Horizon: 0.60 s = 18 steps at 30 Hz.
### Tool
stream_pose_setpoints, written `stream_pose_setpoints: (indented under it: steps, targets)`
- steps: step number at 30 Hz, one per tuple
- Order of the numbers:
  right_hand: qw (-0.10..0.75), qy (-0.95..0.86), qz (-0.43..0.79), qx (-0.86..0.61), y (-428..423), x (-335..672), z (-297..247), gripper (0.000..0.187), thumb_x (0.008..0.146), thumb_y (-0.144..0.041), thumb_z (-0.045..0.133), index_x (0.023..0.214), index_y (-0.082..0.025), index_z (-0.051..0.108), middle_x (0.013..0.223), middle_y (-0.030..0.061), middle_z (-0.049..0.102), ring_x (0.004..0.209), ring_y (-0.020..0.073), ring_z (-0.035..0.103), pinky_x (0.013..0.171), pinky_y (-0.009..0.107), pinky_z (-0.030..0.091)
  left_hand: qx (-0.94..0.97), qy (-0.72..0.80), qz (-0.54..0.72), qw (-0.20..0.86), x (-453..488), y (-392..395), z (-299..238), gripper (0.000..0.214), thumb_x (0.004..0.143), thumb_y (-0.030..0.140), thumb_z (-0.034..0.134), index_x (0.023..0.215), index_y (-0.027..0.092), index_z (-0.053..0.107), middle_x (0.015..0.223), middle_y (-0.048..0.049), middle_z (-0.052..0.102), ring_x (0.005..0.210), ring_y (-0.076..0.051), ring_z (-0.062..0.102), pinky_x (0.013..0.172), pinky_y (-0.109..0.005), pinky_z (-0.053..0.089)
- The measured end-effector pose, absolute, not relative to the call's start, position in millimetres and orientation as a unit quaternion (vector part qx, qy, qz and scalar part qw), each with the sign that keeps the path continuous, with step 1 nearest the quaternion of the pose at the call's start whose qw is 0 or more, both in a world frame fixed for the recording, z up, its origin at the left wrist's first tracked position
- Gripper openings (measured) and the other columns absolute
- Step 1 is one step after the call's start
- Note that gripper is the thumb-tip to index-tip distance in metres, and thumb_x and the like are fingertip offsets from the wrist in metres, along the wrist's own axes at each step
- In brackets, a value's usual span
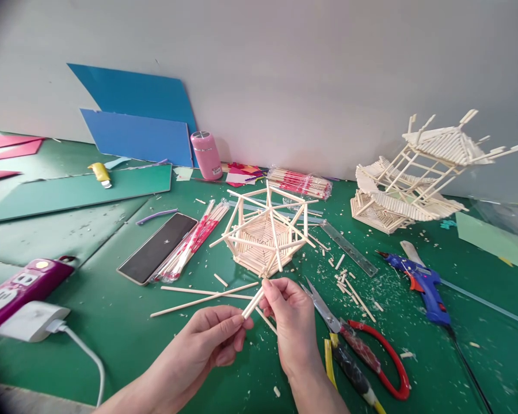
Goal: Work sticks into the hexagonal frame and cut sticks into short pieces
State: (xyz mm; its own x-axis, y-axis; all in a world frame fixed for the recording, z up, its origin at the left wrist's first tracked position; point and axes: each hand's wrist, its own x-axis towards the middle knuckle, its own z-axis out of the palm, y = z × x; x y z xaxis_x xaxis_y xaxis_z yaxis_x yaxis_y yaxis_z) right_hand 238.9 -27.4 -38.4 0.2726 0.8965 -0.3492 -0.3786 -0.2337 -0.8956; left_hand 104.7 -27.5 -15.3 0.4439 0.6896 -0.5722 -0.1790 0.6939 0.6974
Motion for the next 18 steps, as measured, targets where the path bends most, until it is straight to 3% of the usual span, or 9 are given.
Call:
stream_pose_setpoints:
  steps: [11, 15, 18]
  targets:
    - [0.526, -0.308, 0.538, -0.583, -29.3, 241.7, -39.7, 0.028, 0.072, -0.043, 0.063, 0.069, -0.017, 0.054, 0.053, -0.0039, 0.048, 0.051, 0.0082, 0.041, 0.049, 0.021, 0.036, 0.343, 0.484, 0.264, 0.761, 101.1, -30.4, -15.4, 0.028, 0.071, 0.039, 0.061, 0.072, 0.011, 0.064, 0.056, 0.0009, 0.051, 0.05, -0.007, 0.035, 0.048, -0.022, 0.02]
    - [0.485, -0.389, 0.466, -0.629, -30.4, 255.2, -40.1, 0.029, 0.078, -0.047, 0.054, 0.07, -0.019, 0.053, 0.054, -0.0036, 0.045, 0.051, 0.0102, 0.04, 0.049, 0.024, 0.035, 0.359, 0.495, 0.259, 0.747, 92.5, -29.2, -16.5, 0.028, 0.074, 0.04, 0.058, 0.075, 0.012, 0.063, 0.059, 0.0012, 0.05, 0.054, -0.008, 0.037, 0.051, -0.022, 0.024]
    - [0.413, -0.483, 0.389, -0.667, -31.6, 269.7, -41.1, 0.027, 0.075, -0.044, 0.058, 0.065, -0.02, 0.055, 0.058, -0.0017, 0.047, 0.054, 0.012, 0.041, 0.051, 0.025, 0.033, 0.363, 0.515, 0.261, 0.732, 86.7, -28.6, -17.8, 0.028, 0.075, 0.039, 0.058, 0.076, 0.011, 0.064, 0.059, 0.0017, 0.049, 0.056, -0.009, 0.038, 0.055, -0.022, 0.027]
